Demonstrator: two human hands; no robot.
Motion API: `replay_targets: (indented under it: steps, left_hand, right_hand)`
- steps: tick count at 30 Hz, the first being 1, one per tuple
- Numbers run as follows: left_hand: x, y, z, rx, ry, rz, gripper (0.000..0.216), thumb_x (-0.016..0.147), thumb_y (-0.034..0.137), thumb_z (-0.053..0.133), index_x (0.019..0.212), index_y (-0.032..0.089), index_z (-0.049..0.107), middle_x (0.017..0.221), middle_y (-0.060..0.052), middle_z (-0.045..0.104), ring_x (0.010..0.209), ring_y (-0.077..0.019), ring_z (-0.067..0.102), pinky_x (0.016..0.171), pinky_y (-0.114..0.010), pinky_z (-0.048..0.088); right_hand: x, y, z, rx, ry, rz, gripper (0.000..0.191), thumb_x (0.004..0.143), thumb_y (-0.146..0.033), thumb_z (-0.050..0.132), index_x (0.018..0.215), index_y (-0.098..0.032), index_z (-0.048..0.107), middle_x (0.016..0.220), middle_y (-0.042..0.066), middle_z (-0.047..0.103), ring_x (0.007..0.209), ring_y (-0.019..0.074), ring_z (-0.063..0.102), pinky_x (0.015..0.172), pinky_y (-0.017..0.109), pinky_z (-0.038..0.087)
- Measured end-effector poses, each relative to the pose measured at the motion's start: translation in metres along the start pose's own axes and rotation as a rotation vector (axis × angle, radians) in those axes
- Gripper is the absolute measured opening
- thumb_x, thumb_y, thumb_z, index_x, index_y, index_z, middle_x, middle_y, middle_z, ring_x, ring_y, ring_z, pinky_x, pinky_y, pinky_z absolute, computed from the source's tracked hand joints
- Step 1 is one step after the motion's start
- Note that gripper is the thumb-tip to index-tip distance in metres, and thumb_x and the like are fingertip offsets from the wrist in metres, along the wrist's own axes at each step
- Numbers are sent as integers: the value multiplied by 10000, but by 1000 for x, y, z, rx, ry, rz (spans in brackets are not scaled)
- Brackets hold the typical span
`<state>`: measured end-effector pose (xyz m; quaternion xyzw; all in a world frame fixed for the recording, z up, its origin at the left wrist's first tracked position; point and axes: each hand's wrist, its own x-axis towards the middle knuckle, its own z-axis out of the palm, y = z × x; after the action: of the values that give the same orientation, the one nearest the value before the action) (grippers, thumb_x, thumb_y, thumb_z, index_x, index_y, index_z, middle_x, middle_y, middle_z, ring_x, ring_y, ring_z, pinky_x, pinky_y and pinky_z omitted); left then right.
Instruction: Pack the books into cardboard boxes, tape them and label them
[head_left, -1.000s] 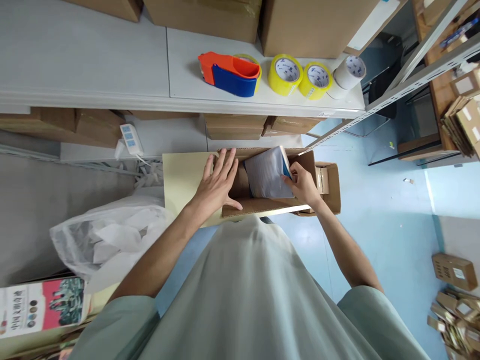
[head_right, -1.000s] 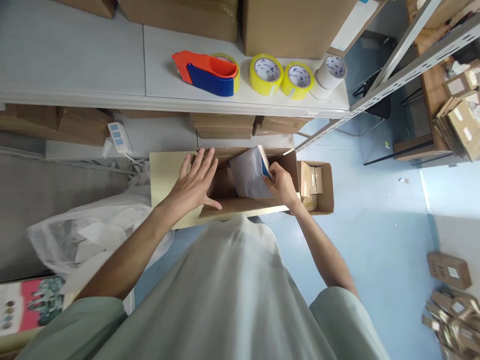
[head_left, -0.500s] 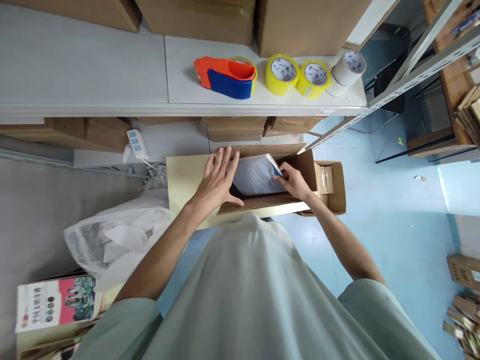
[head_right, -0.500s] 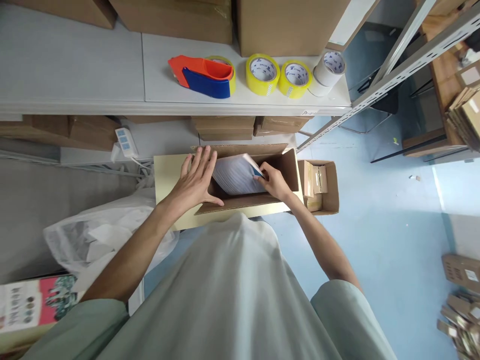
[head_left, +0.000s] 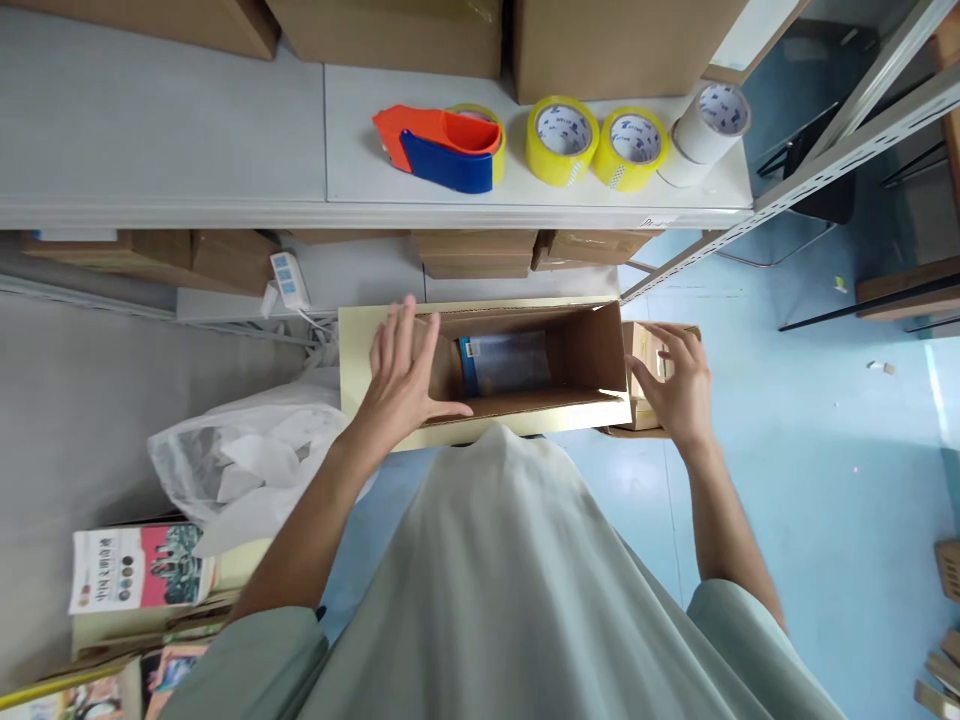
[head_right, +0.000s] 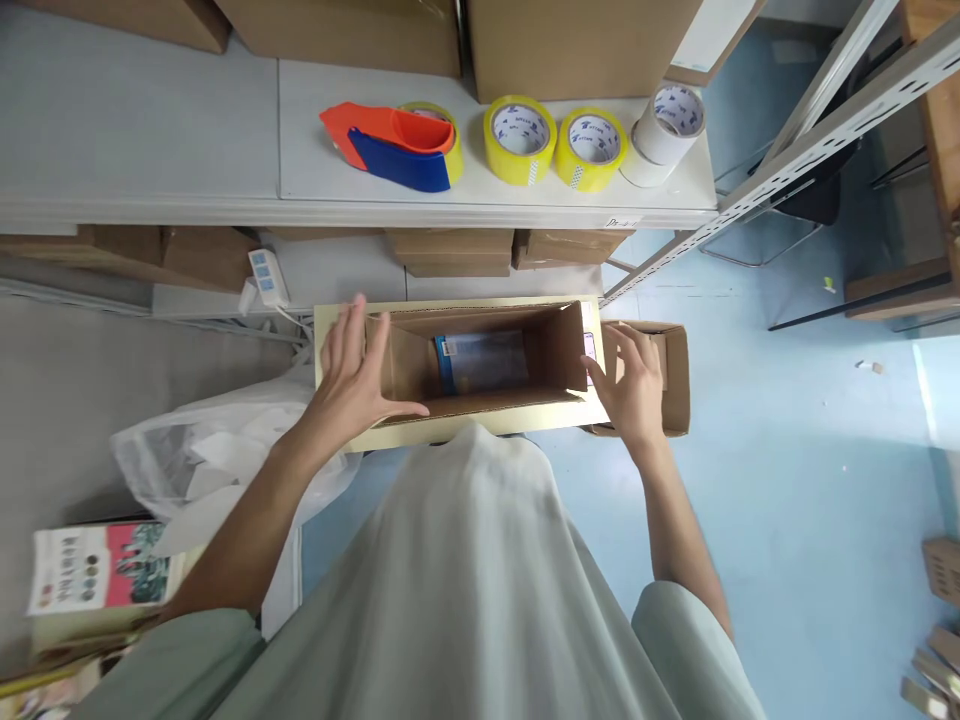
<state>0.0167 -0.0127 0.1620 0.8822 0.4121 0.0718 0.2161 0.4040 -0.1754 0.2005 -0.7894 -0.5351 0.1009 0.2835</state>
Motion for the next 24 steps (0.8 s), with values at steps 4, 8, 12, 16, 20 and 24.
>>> replay_targets:
  steps: [4,8,12,16,20,24]
  left_hand:
    - [-34,-5,3,-93,165,-193,1546,740,642,1012,1830,281,-23,1824,-281,261,1726,-525,211,1362,-714,262]
    - [-58,-2,11,-197,201,-287,1417,834,544,953,1822,314,-37,1633,-212,529,1597,-449,463,1323,-687,350]
    - [-63,19,20,-261,208,-275,1320,915,477,882,1822,323,-65,1492,-165,657,1547,-400,542,1320,-673,353]
    - [-57,43,32,-266,115,-216,1344,937,479,863,1814,305,-140,1455,-133,736,1553,-365,565,1372,-664,269]
    - [-51,42,41,-188,38,-186,1354,920,550,866,1826,252,-95,1497,-148,748,1570,-363,564,1412,-691,116]
    - [-40,18,40,-256,-115,-251,1339,895,625,857,1836,217,-4,1475,-158,770,1622,-355,518,1414,-674,153]
  right_hand:
    - [-13,21,-3,128,-67,115,556,991,-684,760,1384,-292,728,1384,137,748,1276,362,723,1013,589,703]
    - [-25,25,5,279,-185,157,551,1000,-678,751,1396,-297,714,1447,123,750,1318,341,715,1029,562,696]
    - [-28,19,12,290,-260,132,598,984,-687,761,1443,-308,704,1448,126,749,1247,343,737,1047,571,668]
    - [-19,14,16,297,-405,74,541,1005,-653,752,1437,-330,718,1421,103,770,1248,342,727,1057,554,645]
    - [-5,15,26,241,-611,27,590,957,-641,820,1455,-335,735,1430,110,744,1299,350,711,1112,560,611]
    - [15,25,39,173,-753,57,691,790,-625,975,1372,-302,791,1356,125,756,1135,338,766,1033,502,637]
